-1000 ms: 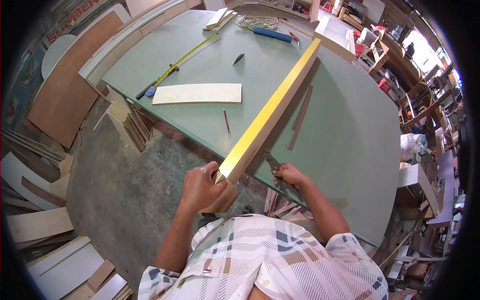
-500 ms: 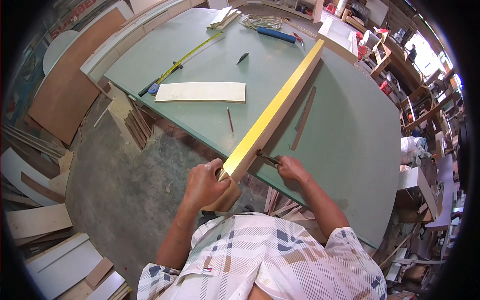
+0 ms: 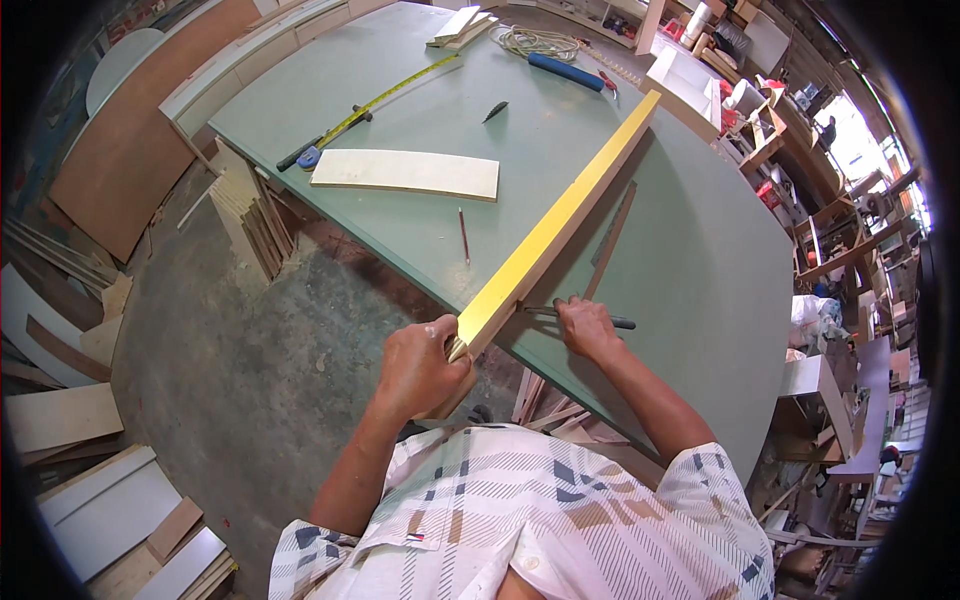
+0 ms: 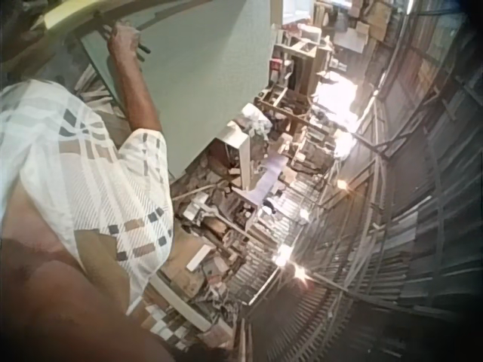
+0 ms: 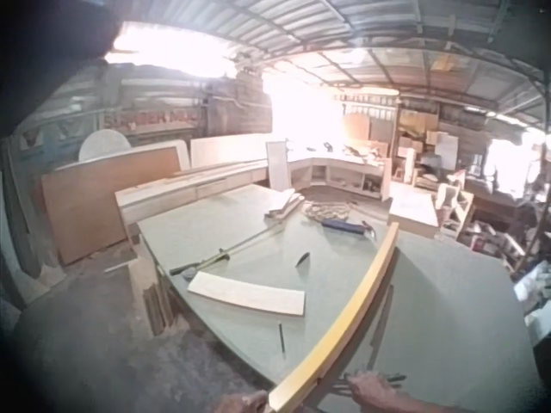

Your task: The person assembles a wooden structure by positioning wood panels, marking them with a pencil, using pliers to manipulate fasteners, and hammering nails into the joints. They measure the components using a tape measure and align them on a workbench.

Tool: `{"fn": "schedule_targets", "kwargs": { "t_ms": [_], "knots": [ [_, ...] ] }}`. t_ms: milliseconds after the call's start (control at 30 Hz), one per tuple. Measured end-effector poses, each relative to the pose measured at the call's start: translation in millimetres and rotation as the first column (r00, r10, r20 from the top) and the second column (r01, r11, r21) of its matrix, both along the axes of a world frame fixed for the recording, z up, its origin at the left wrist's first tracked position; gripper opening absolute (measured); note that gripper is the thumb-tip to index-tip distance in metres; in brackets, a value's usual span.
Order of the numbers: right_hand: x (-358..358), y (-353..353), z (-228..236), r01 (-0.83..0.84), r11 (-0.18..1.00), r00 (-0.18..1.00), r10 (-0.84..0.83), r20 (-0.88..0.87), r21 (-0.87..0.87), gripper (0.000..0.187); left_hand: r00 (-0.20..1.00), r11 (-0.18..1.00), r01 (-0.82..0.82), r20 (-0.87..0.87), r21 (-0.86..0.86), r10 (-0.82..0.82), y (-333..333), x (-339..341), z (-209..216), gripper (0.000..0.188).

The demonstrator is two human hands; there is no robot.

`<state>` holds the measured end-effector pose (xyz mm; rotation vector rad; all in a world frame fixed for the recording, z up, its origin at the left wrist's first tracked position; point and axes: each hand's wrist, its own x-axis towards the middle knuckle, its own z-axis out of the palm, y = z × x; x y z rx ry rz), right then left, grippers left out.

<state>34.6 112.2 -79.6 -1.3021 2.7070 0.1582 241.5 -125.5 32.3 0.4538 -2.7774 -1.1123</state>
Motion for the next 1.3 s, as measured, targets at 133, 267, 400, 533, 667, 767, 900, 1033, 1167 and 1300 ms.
{"fn": "schedule_targets", "kwargs": {
  "t_ms": [133, 267, 400, 533, 667, 767, 900, 1033, 1167, 1300],
  "knots": [
    [3.9, -1.9, -0.6, 0.007, 1.000, 0.999, -0.006, -0.032, 0.026, 0.023, 1.000, 1.000, 0.007, 0.014, 0.021, -0.007, -1.1, 0.5, -0.7, 0.028],
    [4.0, -2.9, -3.2, 0.025, 0.999, 1.000, -0.024, -0.014, 0.025, 0.023, 1.000, 0.999, 0.022, 0.013, 0.035, -0.022, 3.3, 0.0, -4.0, 0.026],
    [1.0, -3.3, -9.2, 0.045, 0.999, 0.999, -0.045, -0.001, 0.022, 0.022, 0.997, 0.998, 0.057, -0.047, 0.013, -0.057, 14.0, -1.9, -7.5, 0.021],
    [1.3, -3.9, -17.5, 0.090, 0.996, 0.996, -0.090, -0.014, 0.016, 0.021, 0.998, 0.998, 0.063, -0.030, -0.002, -0.063, 12.6, -5.8, -8.1, 0.021],
    [2.2, -3.6, -18.9, 0.067, 0.997, 0.997, -0.068, -0.035, -0.031, 0.020, 0.996, 0.997, 0.076, -0.037, 0.014, -0.075, 10.3, -6.8, -7.8, 0.022],
    [-3.7, -3.0, -13.1, 0.029, 1.000, 0.999, -0.029, -0.031, -0.006, 0.019, 0.998, 0.998, 0.053, -0.026, 0.041, -0.052, 14.2, -6.0, -9.1, 0.021],
    [-20.7, -3.8, -2.7, -0.090, 0.992, 0.995, 0.093, -0.025, 0.087, 0.018, 0.999, 0.999, -0.002, 0.049, -0.033, 0.003, 16.8, -6.7, -12.9, 0.021],
    [-43.7, -6.5, 8.0, -0.237, 0.957, 0.969, 0.245, -0.028, 0.167, 0.020, 0.985, 0.994, 0.070, 0.160, -0.079, -0.057, 12.1, -8.9, -15.1, 0.021],
    [-72.6, -16.7, 24.5, -0.379, 0.906, 0.924, 0.382, 0.019, 0.186, 0.018, 0.986, 0.998, 0.042, 0.163, -0.056, -0.033, 9.7, -8.7, -12.5, 0.021],
    [-104.1, -34.7, 35.5, -0.482, 0.769, 0.876, 0.436, 0.206, 0.419, 0.016, 0.977, 0.996, 0.079, 0.204, -0.049, -0.067, 2.5, -13.8, -8.4, 0.023]
  ]
}}
